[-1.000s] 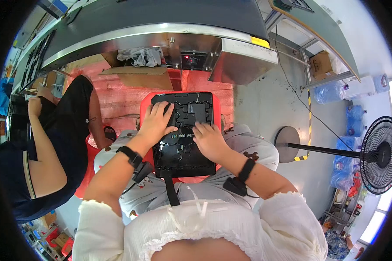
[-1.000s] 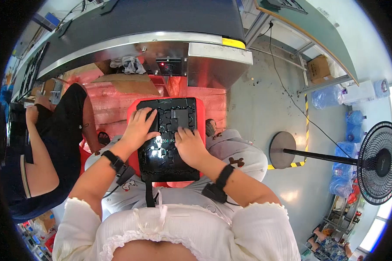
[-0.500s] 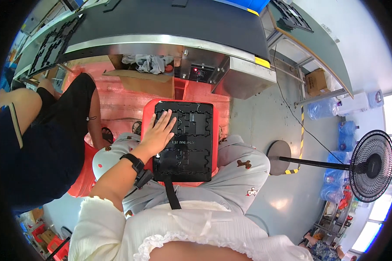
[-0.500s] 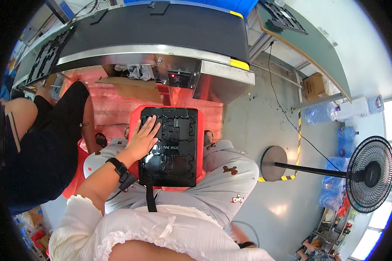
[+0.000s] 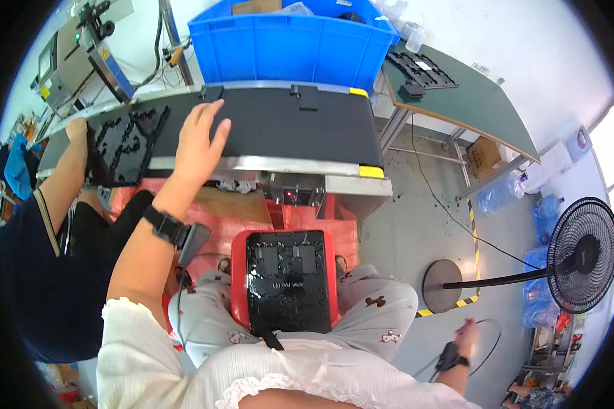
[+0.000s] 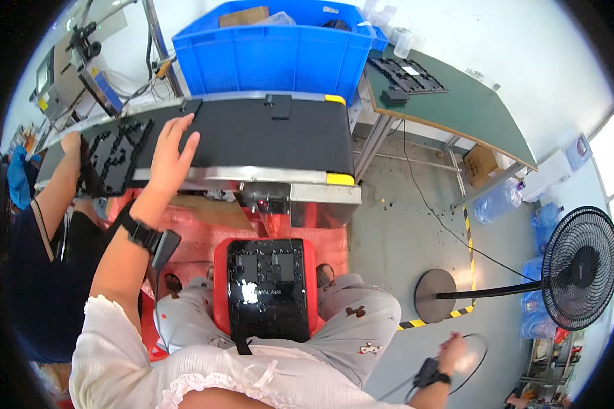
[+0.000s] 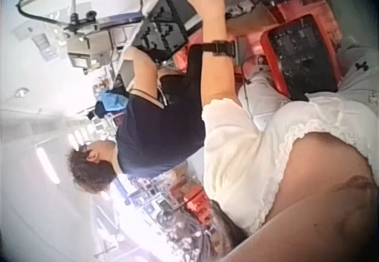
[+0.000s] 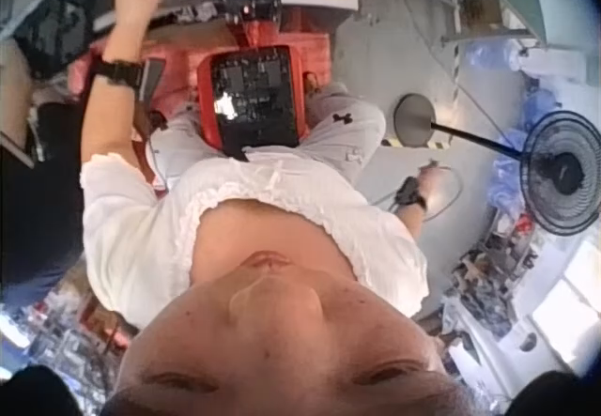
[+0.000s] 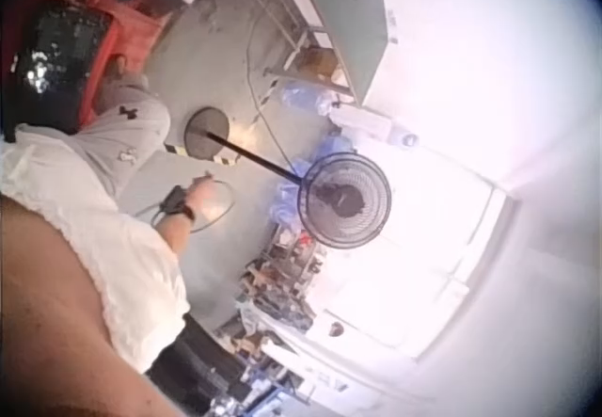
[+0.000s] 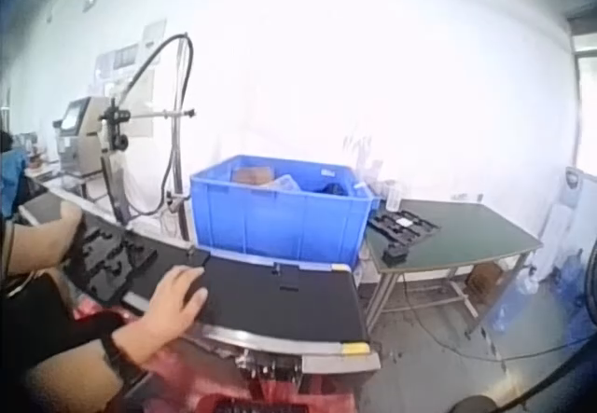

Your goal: The recorder is assembling black plastic electronic or mechanical components while sitting at a workstation with a conveyor belt.

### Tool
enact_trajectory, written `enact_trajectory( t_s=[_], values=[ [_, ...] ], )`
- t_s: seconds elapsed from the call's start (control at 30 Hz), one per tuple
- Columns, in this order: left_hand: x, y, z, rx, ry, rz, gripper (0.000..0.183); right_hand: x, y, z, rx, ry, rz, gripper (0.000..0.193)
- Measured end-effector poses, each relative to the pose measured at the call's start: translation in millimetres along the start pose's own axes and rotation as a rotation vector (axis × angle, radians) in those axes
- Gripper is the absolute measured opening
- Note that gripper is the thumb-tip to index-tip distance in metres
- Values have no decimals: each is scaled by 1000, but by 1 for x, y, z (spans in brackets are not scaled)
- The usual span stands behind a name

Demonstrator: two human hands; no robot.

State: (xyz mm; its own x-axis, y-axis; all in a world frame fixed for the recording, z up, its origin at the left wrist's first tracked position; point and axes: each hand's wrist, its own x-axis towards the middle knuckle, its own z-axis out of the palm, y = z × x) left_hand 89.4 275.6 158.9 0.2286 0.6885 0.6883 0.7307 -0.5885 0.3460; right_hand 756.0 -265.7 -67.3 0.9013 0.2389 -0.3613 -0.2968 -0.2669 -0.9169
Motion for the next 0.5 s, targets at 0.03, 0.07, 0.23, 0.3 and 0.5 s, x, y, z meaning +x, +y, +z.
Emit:
enact_trajectory(
  t_s=[0.03,0.07,0.23,0.3,0.5],
  values=[
    [18,-13,3,89,0,-16,39,2,-34,4,-462,161,-73,29],
    [34,-26,7,133,-80,-38,40,-4,-59,18,-1273,311,-590,31],
    [94,-72,39,321,-698,-277,83,-91,-205,157,-2366,-995,-98,53],
    [110,-79,49,113,-886,-327,82,-119,-266,260,-1988,-1402,-353,48],
    [115,-30,57,275,-630,-85,70,-191,-345,575,-668,-818,-1180,65]
  ],
)
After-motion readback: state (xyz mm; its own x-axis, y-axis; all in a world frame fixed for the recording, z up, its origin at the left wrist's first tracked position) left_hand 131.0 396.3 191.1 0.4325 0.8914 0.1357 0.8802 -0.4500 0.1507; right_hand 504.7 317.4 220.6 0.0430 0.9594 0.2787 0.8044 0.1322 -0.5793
